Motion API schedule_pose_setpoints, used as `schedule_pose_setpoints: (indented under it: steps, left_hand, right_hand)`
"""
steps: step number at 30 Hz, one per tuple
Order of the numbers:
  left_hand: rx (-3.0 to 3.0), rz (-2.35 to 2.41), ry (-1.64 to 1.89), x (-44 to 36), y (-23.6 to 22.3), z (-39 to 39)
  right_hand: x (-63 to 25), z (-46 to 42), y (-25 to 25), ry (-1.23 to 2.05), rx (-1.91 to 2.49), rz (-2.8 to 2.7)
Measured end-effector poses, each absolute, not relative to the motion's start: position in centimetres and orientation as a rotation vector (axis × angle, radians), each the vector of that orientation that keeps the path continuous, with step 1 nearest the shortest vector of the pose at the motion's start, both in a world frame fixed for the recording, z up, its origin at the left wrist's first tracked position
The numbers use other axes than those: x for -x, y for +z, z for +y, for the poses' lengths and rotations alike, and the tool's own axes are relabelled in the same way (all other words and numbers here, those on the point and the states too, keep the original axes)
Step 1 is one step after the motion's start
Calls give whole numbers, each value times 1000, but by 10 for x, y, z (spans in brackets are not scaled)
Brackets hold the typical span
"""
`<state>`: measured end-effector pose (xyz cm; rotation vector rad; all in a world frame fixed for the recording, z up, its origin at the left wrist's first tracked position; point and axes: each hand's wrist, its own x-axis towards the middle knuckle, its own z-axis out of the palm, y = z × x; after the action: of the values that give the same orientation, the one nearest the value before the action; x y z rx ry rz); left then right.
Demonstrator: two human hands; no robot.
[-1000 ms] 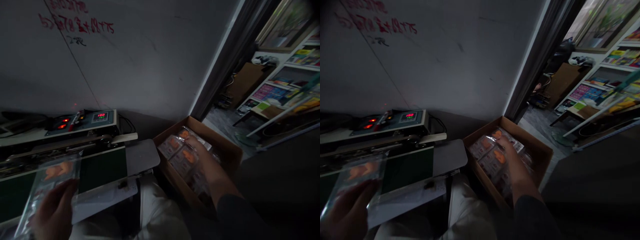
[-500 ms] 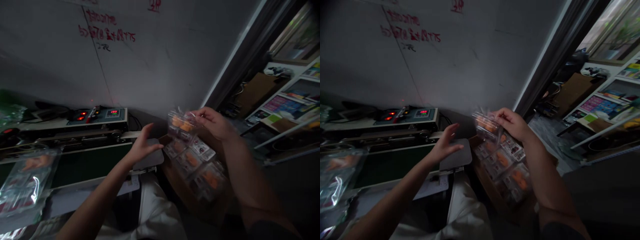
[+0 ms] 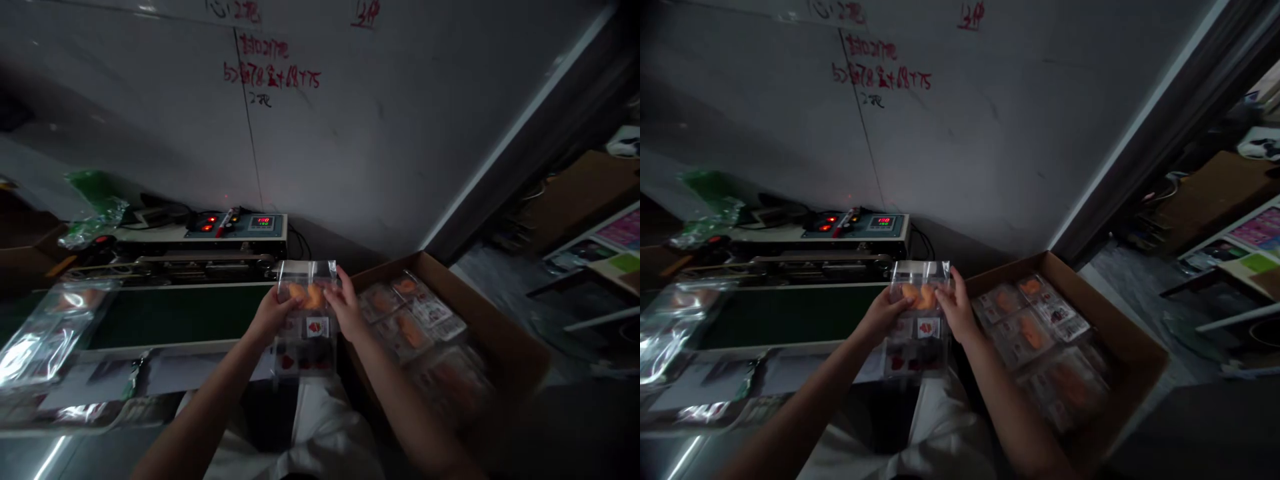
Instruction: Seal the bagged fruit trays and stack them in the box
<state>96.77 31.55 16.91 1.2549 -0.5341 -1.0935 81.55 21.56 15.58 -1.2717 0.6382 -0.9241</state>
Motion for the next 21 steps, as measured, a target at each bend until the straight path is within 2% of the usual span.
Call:
schedule_pose_setpoints:
  steps: [4,13,21]
  left_hand:
    - [-1133,-335,-1092,-982,162,314]
    - [-1217,-82,-945,-1003,153,294]
    - [-1211,56,-1057,-1019,150,265]
  right_hand:
    - [-830,224,130,-1129,1417,683]
    - [-838,215,115,-1111,1644,886]
    - [-856,204,95,-1207,1622,1010]
